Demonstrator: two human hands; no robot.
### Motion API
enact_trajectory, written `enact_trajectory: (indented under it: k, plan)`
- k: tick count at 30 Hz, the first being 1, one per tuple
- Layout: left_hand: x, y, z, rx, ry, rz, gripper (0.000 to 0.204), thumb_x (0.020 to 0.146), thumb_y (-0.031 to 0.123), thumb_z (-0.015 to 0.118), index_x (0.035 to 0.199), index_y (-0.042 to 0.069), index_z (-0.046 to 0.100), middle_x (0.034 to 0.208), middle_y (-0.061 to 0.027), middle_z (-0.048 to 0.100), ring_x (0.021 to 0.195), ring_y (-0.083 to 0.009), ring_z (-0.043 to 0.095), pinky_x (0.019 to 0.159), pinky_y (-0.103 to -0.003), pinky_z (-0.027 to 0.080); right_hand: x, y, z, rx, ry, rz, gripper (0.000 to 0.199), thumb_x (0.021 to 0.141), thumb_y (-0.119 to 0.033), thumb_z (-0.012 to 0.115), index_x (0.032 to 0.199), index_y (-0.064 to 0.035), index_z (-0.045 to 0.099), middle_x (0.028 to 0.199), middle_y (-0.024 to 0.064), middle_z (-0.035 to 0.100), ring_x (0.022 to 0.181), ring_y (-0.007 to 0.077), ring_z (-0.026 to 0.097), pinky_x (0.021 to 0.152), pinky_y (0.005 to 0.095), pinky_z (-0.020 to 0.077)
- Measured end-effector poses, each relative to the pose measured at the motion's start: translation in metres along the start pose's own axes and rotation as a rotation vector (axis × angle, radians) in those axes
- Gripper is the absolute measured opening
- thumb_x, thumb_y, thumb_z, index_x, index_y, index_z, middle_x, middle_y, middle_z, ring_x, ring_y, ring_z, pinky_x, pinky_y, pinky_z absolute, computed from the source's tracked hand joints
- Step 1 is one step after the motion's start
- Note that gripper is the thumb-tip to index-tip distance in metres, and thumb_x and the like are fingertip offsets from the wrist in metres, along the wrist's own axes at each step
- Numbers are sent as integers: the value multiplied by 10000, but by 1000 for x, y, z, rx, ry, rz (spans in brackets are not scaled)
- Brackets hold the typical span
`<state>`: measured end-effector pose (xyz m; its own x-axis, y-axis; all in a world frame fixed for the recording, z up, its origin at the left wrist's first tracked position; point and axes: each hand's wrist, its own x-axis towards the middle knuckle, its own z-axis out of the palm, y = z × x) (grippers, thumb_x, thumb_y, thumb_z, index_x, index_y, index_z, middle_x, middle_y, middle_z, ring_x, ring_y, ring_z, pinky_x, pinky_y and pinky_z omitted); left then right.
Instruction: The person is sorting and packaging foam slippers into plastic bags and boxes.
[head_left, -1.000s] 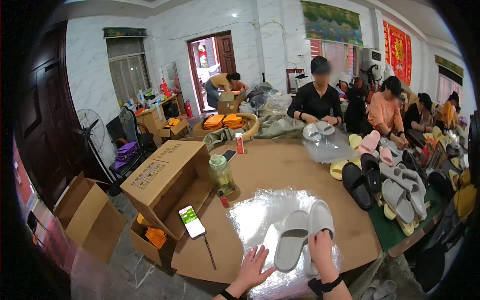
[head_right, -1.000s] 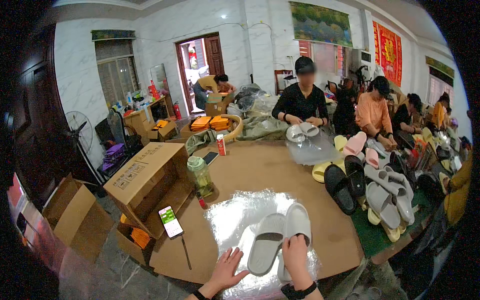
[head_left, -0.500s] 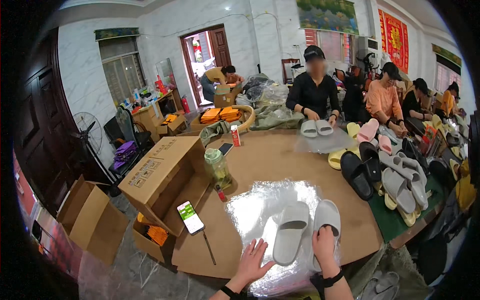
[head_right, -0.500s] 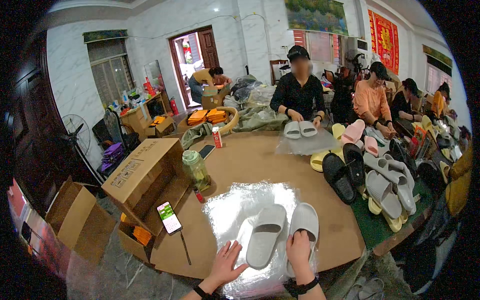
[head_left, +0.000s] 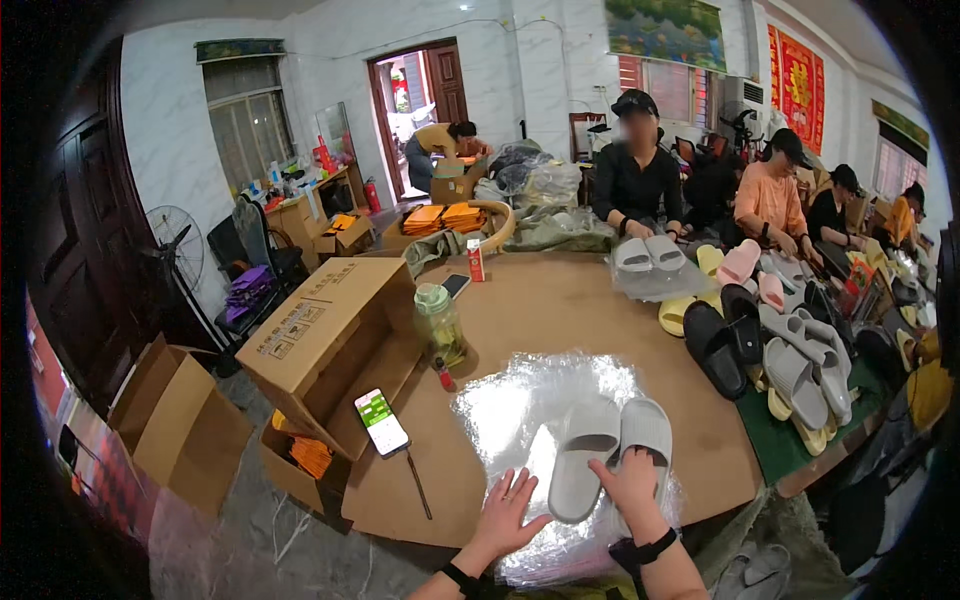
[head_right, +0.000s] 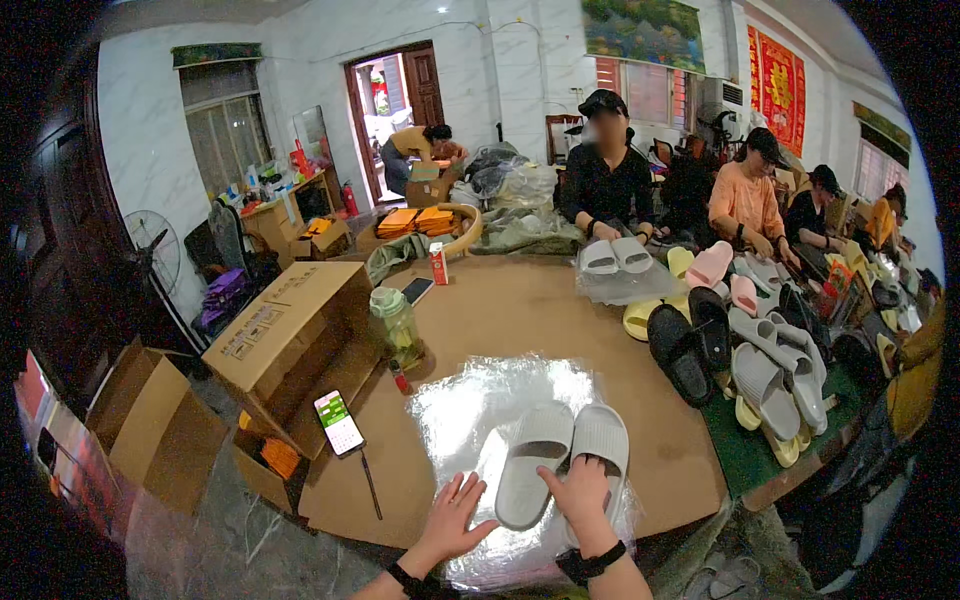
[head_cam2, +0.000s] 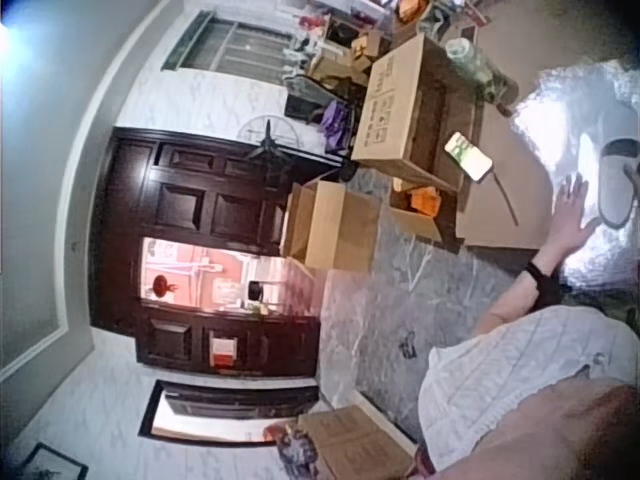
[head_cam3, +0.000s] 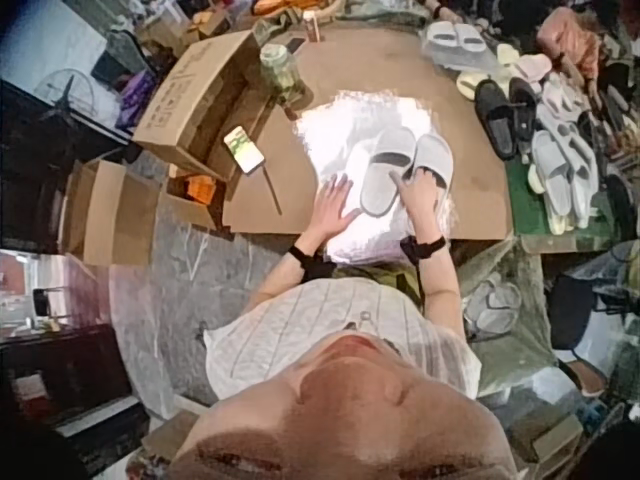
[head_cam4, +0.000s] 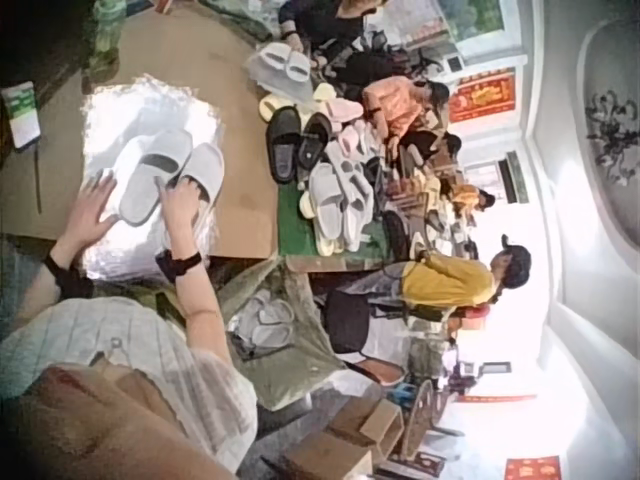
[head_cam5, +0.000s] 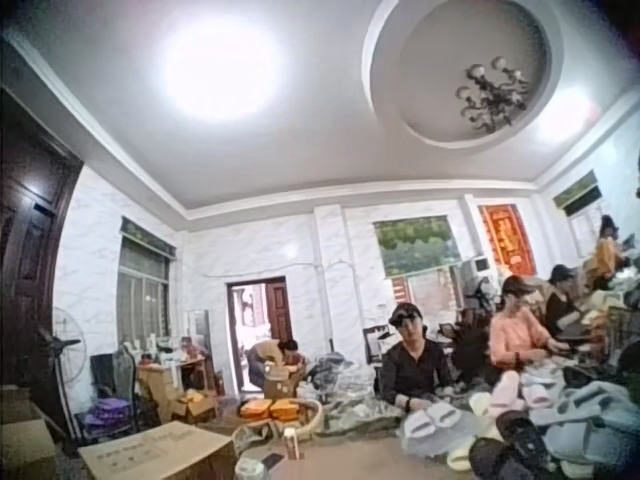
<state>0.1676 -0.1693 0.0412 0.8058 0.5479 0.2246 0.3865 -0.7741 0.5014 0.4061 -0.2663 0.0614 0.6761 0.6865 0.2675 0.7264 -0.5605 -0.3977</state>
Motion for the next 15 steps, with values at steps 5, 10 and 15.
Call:
enact_trajectory:
  k: [5, 10, 15]
  plan:
    - [-3, -1, 1, -34, 16, 5, 796, 932, 580, 566, 1486, 26, 423, 1586, -214, 332, 1492, -427, 211, 1205, -512, 199, 2, 24, 4, 120, 90, -46, 425, 866, -406, 679, 814, 13, 636, 845, 226, 633, 781, 409, 632, 727, 503, 512]
    - [-3, -3, 5, -51, 15, 11, 791, 923, 579, 579, 1477, 31, 443, 1585, -221, 333, 1491, -421, 223, 1208, -510, 197, -20, 45, -16, 164, 186, 22, 362, 858, -316, 701, 743, 12, 597, 783, 228, 598, 731, 428, 603, 665, 521, 477]
    - [0, 1, -5, -28, -17, -43, 806, 902, 576, 602, 1472, 29, 444, 1585, -215, 335, 1488, -432, 223, 1206, -519, 203, -43, 25, -49, 250, 224, -14, 347, 861, -297, 700, 734, 9, 594, 775, 220, 594, 736, 426, 600, 669, 517, 470]
